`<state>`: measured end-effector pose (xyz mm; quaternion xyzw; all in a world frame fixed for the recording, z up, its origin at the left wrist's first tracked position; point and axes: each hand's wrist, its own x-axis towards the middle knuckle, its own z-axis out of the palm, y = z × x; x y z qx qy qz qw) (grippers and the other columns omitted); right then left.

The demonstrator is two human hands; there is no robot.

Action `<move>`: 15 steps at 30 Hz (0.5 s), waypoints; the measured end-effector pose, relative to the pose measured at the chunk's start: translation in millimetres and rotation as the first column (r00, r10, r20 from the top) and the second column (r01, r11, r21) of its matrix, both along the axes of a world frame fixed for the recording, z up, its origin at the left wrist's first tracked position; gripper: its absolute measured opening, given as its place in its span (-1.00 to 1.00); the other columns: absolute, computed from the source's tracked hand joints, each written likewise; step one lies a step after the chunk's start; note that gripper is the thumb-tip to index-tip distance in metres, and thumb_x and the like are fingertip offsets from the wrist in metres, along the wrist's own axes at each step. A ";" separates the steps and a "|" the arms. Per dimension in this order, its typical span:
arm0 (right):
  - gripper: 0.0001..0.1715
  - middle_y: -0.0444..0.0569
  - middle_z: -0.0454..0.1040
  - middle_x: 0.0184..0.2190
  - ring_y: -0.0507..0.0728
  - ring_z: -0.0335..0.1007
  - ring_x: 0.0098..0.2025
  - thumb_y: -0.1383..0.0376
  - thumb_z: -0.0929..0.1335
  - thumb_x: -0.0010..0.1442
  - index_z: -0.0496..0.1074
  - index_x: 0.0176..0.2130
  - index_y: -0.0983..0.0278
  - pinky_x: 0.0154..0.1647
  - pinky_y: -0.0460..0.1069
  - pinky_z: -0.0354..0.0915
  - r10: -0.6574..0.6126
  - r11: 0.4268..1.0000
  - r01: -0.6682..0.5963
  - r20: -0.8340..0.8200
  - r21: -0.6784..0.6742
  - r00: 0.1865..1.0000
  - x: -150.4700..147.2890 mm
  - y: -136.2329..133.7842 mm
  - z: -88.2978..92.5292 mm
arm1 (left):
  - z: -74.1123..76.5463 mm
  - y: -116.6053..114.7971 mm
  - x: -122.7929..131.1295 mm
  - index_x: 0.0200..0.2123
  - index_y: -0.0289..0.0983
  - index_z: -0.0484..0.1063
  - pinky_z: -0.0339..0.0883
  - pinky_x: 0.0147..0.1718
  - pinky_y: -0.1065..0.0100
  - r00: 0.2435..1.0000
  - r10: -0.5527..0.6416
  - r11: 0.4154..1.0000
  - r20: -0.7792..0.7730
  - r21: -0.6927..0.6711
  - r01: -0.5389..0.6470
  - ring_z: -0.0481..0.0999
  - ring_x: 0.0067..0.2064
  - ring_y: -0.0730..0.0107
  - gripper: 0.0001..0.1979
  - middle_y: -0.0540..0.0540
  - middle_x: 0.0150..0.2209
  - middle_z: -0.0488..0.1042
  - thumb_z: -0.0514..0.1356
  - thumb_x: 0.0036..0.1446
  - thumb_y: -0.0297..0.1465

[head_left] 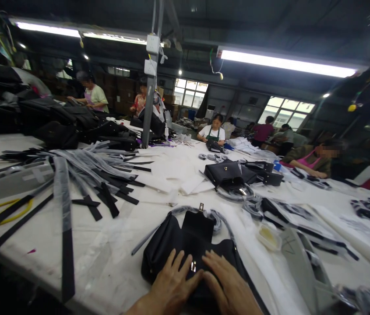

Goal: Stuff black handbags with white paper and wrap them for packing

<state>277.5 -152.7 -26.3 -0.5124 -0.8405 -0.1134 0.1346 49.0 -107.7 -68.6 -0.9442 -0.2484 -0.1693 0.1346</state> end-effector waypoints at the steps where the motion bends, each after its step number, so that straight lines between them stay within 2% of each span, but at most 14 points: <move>1: -0.52 -0.02 0.40 0.19 0.20 0.35 0.22 0.10 0.21 0.42 0.34 0.24 0.14 0.20 0.14 0.36 -0.067 0.997 0.065 -0.046 -0.041 0.997 -8.5 3.3 4.3 | 1.6 -1.8 1.0 0.35 -0.05 0.10 0.29 0.09 0.03 1.000 0.005 1.000 0.002 -0.006 -0.005 0.47 0.11 0.04 -0.45 -0.20 0.16 0.43 0.13 0.34 -0.26; 4: -0.46 -0.01 0.28 0.28 0.29 0.19 0.31 0.05 0.21 0.41 0.25 0.29 0.12 0.26 0.29 0.26 -0.117 0.984 0.104 -0.084 -0.146 0.990 -25.5 13.8 2.9 | 7.2 -4.7 4.2 0.24 -0.13 0.29 0.25 0.11 0.02 1.000 0.022 0.999 -0.010 -0.028 -0.022 0.46 0.12 0.04 -0.60 -0.21 0.15 0.44 0.09 0.37 -0.28; 7: -0.46 -0.08 0.18 0.33 0.31 0.12 0.34 0.03 0.21 0.41 0.20 0.31 0.01 0.27 0.34 0.23 -0.090 0.980 0.079 -0.049 -0.184 0.995 -25.9 19.1 -12.4 | 15.3 -0.1 -0.6 0.12 -0.19 0.40 0.27 0.11 0.11 1.000 -0.004 0.999 -0.026 -0.044 0.003 0.48 0.10 0.13 -0.69 -0.21 0.10 0.48 0.04 0.40 -0.28; 9: -0.44 -0.10 0.16 0.34 0.31 0.11 0.34 0.02 0.23 0.40 0.14 0.33 -0.04 0.26 0.33 0.25 -0.073 0.985 0.067 -0.035 -0.162 0.997 -20.0 20.2 -22.6 | 21.9 8.3 -12.6 0.13 -0.23 0.39 0.28 0.11 0.18 1.000 -0.013 0.999 -0.007 -0.049 0.013 0.50 0.07 0.21 -0.68 -0.20 0.05 0.51 0.03 0.41 -0.30; 12: -0.37 -0.08 0.18 0.32 0.34 0.17 0.32 0.00 0.26 0.37 0.10 0.35 -0.01 0.20 0.30 0.33 -0.039 0.995 0.038 -0.005 -0.090 0.999 -10.6 22.3 -32.4 | 26.6 22.4 -39.7 0.19 -0.32 0.32 0.20 0.20 0.16 1.000 0.002 0.999 0.011 -0.046 -0.002 0.45 0.14 0.20 -0.63 -0.20 0.11 0.48 0.05 0.37 -0.39; 15: -0.28 -0.06 0.20 0.31 0.36 0.23 0.28 -0.03 0.28 0.34 0.03 0.37 0.01 0.12 0.29 0.39 0.033 0.999 -0.033 0.028 0.006 0.999 -7.2 27.6 -36.8 | 16.8 27.6 -62.0 0.26 -0.33 0.22 0.14 0.26 0.18 1.000 0.024 0.998 0.017 -0.059 -0.023 0.35 0.24 0.23 -0.50 -0.19 0.23 0.37 0.08 0.25 -0.52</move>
